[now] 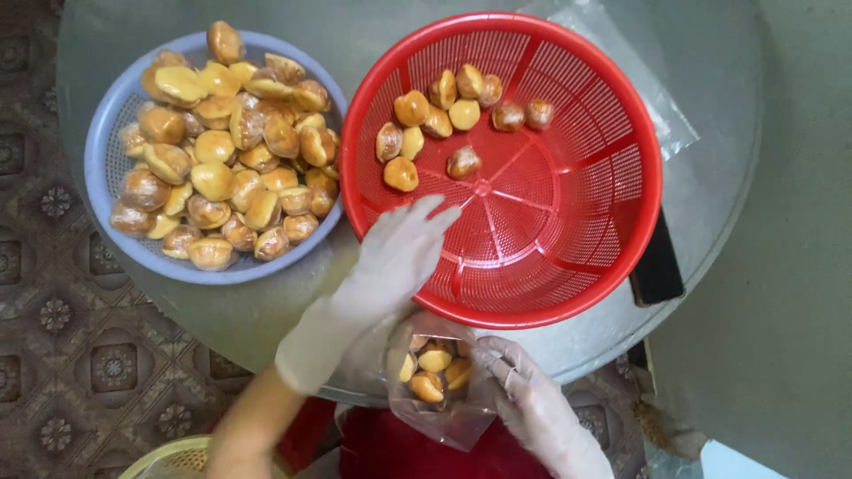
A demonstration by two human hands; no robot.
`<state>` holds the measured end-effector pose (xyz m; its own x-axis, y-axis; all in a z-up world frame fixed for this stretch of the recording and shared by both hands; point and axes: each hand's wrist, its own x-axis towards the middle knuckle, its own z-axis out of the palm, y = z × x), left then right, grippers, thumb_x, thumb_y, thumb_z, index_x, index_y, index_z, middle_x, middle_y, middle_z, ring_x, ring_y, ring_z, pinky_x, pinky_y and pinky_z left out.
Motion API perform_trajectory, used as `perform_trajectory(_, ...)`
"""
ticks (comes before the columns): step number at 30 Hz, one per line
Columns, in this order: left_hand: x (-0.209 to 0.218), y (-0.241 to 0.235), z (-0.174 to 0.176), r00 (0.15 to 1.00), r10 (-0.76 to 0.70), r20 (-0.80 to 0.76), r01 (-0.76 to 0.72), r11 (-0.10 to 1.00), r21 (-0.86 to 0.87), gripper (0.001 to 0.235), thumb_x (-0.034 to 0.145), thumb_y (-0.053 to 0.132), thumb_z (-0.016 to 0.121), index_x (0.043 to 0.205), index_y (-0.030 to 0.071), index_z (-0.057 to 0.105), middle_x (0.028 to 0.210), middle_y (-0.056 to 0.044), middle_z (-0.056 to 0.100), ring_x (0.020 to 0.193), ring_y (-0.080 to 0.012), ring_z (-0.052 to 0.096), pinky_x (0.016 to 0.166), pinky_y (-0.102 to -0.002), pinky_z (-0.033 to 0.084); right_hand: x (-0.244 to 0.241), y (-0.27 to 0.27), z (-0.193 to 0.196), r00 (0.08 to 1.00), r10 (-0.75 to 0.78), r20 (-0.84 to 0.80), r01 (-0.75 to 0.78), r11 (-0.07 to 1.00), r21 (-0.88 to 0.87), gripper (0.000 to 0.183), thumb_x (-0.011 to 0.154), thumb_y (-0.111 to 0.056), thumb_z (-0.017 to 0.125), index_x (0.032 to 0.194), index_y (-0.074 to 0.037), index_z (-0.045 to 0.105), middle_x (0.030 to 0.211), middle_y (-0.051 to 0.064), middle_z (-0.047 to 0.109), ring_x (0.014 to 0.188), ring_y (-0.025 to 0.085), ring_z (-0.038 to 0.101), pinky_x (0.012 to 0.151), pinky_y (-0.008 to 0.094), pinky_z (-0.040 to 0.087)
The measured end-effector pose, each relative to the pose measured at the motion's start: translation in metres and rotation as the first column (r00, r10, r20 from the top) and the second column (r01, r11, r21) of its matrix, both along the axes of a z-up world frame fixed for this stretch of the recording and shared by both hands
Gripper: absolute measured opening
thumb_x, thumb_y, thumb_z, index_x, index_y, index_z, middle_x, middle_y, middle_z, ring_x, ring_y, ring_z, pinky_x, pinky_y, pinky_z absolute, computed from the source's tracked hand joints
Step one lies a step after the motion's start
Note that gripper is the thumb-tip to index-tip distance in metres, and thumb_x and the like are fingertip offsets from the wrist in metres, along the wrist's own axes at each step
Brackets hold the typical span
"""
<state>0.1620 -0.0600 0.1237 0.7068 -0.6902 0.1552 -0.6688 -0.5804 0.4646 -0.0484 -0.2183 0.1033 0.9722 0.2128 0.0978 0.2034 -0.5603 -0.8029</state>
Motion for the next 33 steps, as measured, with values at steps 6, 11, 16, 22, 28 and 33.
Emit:
perform_trajectory(6,0.056,-0.070,-0.031,0.993,-0.102,0.067,0.076,0.949,0.307,0.037,0.080,0.000,0.051,0.116,0.008,0.054,0.122,-0.023,0.045,0.067,-0.0313,0.062,0.059,-0.047,0.051,-0.002,-0.001,0.007,0.999,0.042,-0.026,-0.041,0.999,0.033,0.049,0.083,0.001,0.053,0.131,-0.004,0.046,0.132,0.018,0.046,0.123,0.031,0.050,0.104,0.037,0.040)
perform_trajectory(11,0.089,-0.112,-0.069,0.999,-0.048,-0.025,0.052,0.728,0.684,0.076,0.085,-0.007,0.046,0.145,0.034,0.023,0.151,-0.019,0.010,0.128,-0.0474,0.033,0.082,-0.044,0.050,0.001,0.000,0.014,0.998,0.062,-0.008,-0.061,0.995,0.082,0.055,0.081,0.006,0.056,0.133,-0.005,0.043,0.132,0.019,0.045,0.123,0.032,0.050,0.103,0.039,0.043)
perform_trajectory(16,0.118,-0.140,-0.155,0.986,0.167,-0.011,-0.129,0.804,0.580,0.058,0.098,0.042,0.031,0.140,0.002,0.026,0.123,-0.029,0.046,0.092,-0.0351,0.057,0.065,-0.045,0.052,0.003,0.002,0.011,0.999,0.036,-0.030,-0.033,0.996,0.084,0.054,0.078,0.009,0.049,0.131,-0.005,0.046,0.132,0.018,0.048,0.122,0.030,0.051,0.103,0.036,0.041)
perform_trajectory(22,0.114,-0.131,-0.134,0.999,-0.014,-0.029,0.029,0.795,0.606,0.024,0.089,0.010,0.049,0.111,0.012,0.058,0.118,-0.023,0.046,0.098,-0.0373,0.056,0.070,-0.048,0.053,0.008,0.005,0.002,0.991,-0.090,0.099,0.087,0.996,0.036,0.032,0.083,-0.010,0.065,0.114,-0.006,0.061,0.114,0.012,0.063,0.103,0.022,0.065,0.090,0.029,0.053)
perform_trajectory(28,0.098,-0.109,-0.083,0.978,0.013,-0.209,0.082,0.893,0.442,0.011,0.086,0.014,0.054,0.095,0.009,0.057,0.096,-0.013,0.048,0.084,-0.0342,0.058,0.065,-0.047,0.053,0.010,0.002,-0.002,0.993,-0.060,0.104,0.059,0.998,0.005,0.037,0.080,0.002,0.055,0.116,-0.006,0.059,0.118,0.012,0.060,0.106,0.025,0.062,0.092,0.033,0.051)
perform_trajectory(33,0.044,-0.051,0.037,0.667,0.088,-0.740,-0.206,0.976,-0.070,0.045,0.077,0.003,0.060,0.120,0.017,0.059,0.110,-0.007,0.056,0.090,-0.0178,0.055,0.074,-0.030,0.045,0.003,0.001,-0.014,0.997,-0.074,0.022,0.077,0.984,-0.160,0.038,0.082,-0.013,0.064,0.119,-0.016,0.061,0.125,0.011,0.054,0.114,0.026,0.056,0.093,0.035,0.049)
